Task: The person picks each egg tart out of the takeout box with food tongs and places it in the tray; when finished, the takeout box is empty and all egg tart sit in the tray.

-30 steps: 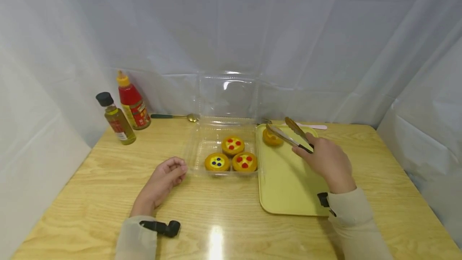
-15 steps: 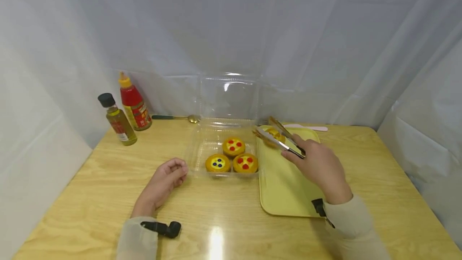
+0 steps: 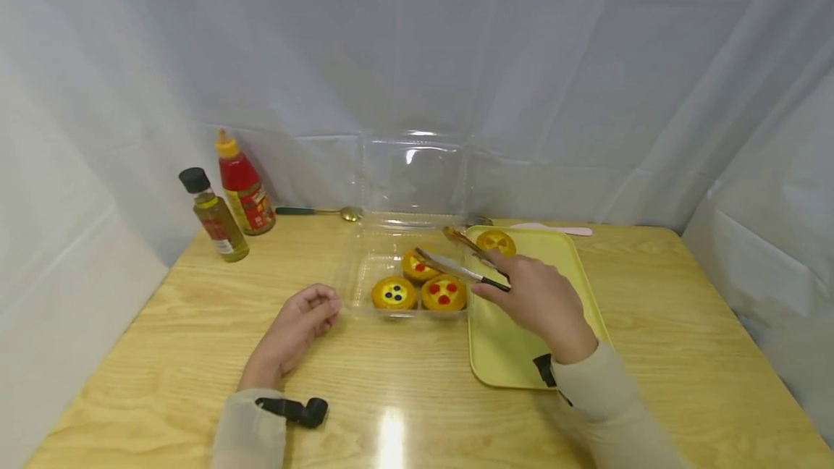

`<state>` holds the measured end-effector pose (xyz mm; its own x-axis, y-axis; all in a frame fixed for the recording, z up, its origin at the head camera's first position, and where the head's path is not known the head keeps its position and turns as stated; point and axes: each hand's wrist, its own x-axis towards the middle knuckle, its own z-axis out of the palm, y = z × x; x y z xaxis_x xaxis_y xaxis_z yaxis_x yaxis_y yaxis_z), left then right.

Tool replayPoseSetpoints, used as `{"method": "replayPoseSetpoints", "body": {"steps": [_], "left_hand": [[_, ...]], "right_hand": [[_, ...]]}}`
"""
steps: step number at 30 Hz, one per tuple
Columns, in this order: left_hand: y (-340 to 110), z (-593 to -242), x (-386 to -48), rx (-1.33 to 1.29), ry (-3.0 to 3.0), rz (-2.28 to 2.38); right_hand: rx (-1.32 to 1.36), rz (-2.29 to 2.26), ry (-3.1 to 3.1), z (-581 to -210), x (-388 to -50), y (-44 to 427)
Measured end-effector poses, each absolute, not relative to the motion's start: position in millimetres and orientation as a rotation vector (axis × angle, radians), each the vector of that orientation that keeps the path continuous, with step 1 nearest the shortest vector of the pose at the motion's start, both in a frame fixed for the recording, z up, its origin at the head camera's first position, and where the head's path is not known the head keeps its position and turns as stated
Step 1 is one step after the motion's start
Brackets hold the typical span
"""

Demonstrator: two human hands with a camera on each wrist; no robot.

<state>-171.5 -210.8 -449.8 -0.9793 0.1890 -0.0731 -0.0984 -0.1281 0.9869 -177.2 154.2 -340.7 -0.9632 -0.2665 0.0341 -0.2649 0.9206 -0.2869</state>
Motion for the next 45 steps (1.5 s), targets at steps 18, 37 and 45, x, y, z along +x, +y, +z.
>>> {"method": "replayPoseSetpoints", "body": {"steps": [18, 37, 45], "left_hand": [[-213.1, -450.9, -171.9, 0.121, 1.939, 2.212], [-211.9, -451.5, -172.7, 0.104, 1.951, 2.196], [-210.9, -449.3, -172.4, 0.088, 1.977, 2.166]], "right_hand": [[-0.385, -0.375, 3.037, -353.1, -187.9, 135.2], [-0.379, -0.241, 3.018, -352.7, -187.3, 117.7], [-0.351, -0.241, 3.012, -351.4, -189.6, 115.2]]}}
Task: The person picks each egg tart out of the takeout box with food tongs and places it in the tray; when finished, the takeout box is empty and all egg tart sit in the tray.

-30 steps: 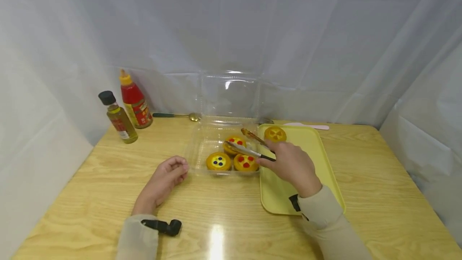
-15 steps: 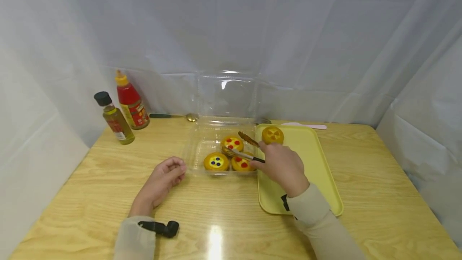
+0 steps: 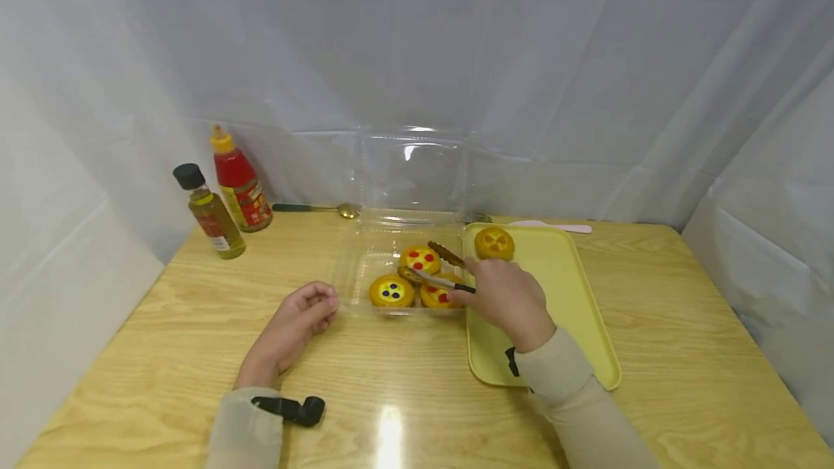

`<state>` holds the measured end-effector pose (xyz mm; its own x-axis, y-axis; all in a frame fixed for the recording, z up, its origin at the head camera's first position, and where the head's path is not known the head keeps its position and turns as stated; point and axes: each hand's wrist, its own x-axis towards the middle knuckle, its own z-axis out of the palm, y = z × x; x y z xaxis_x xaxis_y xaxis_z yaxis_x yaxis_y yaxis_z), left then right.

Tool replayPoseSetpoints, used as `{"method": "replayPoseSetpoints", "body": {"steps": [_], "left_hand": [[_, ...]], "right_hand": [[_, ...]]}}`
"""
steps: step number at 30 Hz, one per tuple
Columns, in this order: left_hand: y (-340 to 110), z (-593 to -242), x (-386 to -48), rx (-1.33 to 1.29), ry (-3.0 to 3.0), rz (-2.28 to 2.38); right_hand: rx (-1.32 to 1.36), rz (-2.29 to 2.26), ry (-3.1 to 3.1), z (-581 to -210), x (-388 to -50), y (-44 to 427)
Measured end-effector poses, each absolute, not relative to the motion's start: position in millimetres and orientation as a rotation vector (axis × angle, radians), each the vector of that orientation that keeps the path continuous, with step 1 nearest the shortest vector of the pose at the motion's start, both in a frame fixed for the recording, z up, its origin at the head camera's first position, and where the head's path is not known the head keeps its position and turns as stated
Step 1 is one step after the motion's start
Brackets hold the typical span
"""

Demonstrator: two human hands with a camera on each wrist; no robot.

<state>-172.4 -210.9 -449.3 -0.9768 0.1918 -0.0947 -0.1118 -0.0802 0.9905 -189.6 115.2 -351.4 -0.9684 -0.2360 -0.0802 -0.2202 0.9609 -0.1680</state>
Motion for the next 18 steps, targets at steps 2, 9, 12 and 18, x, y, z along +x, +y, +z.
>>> {"method": "replayPoseSetpoints", "body": {"steps": [2, 9, 12, 18], "left_hand": [[-210.7, -449.7, -172.8, 0.090, 1.976, 2.168], [-209.7, -451.0, -173.5, 0.124, 1.961, 2.181], [-210.1, -451.0, -173.4, 0.121, 1.962, 2.182], [-211.9, -450.2, -172.5, 0.126, 1.965, 2.181]], "right_hand": [[-0.367, -0.242, 3.009, -352.2, -190.8, 113.7], [-0.365, -0.192, 3.021, -353.5, -192.2, 114.1], [-0.383, -0.200, 3.025, -354.8, -192.8, 115.6], [-0.394, -0.231, 3.040, -353.3, -191.9, 118.6]]}}
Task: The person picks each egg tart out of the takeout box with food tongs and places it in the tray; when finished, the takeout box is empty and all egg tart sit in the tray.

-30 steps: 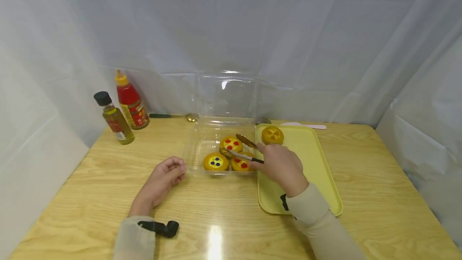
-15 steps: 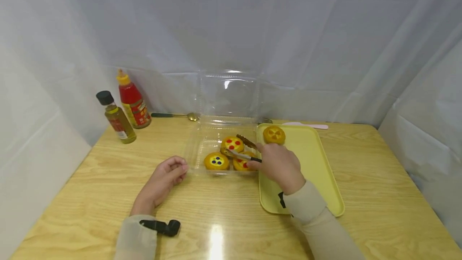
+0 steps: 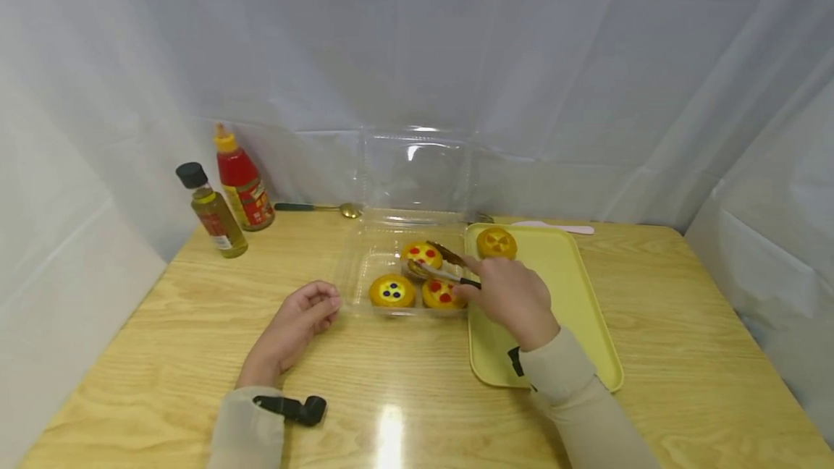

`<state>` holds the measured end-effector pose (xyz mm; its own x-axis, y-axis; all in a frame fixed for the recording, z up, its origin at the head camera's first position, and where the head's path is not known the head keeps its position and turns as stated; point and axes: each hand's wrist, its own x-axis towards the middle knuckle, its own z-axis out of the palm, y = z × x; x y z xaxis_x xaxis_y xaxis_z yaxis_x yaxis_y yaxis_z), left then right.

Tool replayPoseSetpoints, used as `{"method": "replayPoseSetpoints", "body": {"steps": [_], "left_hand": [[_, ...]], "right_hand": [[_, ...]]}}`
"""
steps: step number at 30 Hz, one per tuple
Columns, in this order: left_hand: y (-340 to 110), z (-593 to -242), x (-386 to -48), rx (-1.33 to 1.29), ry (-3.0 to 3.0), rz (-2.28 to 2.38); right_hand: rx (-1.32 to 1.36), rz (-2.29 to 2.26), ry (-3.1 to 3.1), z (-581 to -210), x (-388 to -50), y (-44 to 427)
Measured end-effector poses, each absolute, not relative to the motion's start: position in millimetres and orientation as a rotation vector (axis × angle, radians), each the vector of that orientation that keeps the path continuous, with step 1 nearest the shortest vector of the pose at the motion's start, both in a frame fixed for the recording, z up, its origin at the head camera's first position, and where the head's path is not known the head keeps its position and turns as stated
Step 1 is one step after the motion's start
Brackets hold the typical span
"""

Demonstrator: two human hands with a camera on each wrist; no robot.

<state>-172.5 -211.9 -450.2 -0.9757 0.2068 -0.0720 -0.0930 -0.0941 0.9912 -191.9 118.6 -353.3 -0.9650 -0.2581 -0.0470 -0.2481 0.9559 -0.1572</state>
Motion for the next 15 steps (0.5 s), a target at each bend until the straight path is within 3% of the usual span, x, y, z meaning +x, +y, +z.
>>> {"method": "replayPoseSetpoints", "body": {"steps": [15], "left_hand": [[-210.3, -450.7, -172.3, 0.099, 1.982, 2.194]], "right_hand": [[-0.386, -0.338, 3.103, -338.6, -181.2, 135.1]]}}
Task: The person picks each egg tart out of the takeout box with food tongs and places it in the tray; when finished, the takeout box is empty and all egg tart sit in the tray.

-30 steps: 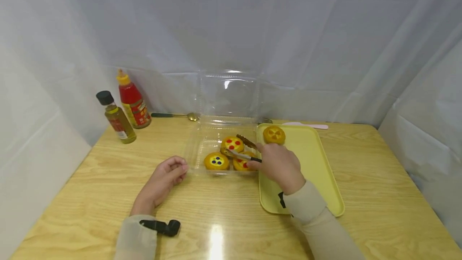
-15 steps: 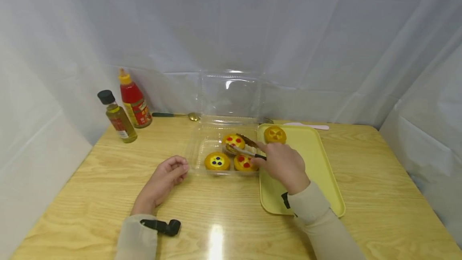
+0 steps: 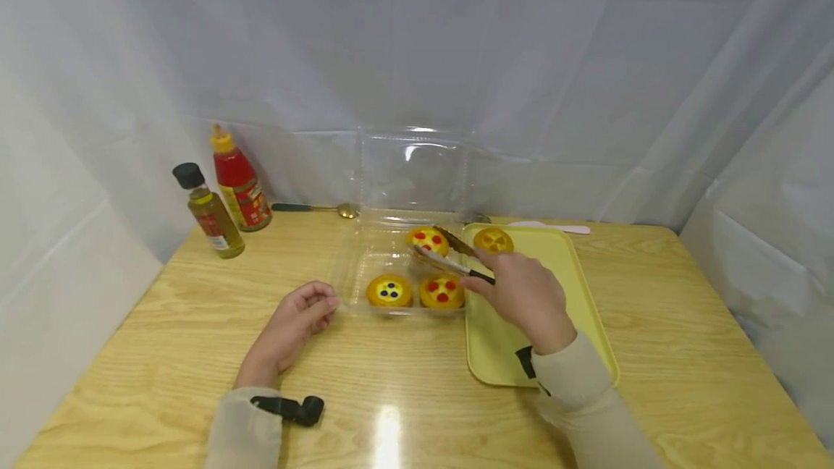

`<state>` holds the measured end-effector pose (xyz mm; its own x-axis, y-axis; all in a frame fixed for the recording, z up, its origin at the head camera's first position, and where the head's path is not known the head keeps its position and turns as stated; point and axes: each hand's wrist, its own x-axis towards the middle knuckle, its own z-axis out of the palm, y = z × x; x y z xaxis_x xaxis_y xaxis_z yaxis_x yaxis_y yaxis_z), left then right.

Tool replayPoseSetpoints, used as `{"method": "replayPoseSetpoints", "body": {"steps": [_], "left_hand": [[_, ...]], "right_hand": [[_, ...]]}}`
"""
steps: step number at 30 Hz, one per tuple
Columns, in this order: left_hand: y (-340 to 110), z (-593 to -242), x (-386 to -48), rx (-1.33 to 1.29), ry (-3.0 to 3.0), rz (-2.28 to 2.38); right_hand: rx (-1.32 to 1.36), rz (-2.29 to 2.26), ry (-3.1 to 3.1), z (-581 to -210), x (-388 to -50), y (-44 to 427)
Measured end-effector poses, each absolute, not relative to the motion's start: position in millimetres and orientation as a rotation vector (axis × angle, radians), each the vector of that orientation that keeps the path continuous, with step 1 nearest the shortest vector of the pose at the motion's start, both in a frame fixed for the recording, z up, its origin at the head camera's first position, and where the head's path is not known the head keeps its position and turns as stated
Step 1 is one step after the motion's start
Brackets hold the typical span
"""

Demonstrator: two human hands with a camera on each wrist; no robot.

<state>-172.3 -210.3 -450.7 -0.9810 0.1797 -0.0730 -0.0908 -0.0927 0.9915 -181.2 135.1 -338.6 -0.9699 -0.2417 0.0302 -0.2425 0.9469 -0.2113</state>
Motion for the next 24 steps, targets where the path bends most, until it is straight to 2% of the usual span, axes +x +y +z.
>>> {"method": "replayPoseSetpoints", "body": {"steps": [11, 24], "left_hand": [[-210.2, -451.1, -172.4, 0.066, 1.973, 2.204], [-210.2, -450.7, -173.7, 0.105, 1.947, 2.197]], "right_hand": [[0.386, 0.370, -3.024, -332.1, -174.5, 153.3], [0.318, 0.352, -2.977, -331.7, -167.4, 197.7]]}}
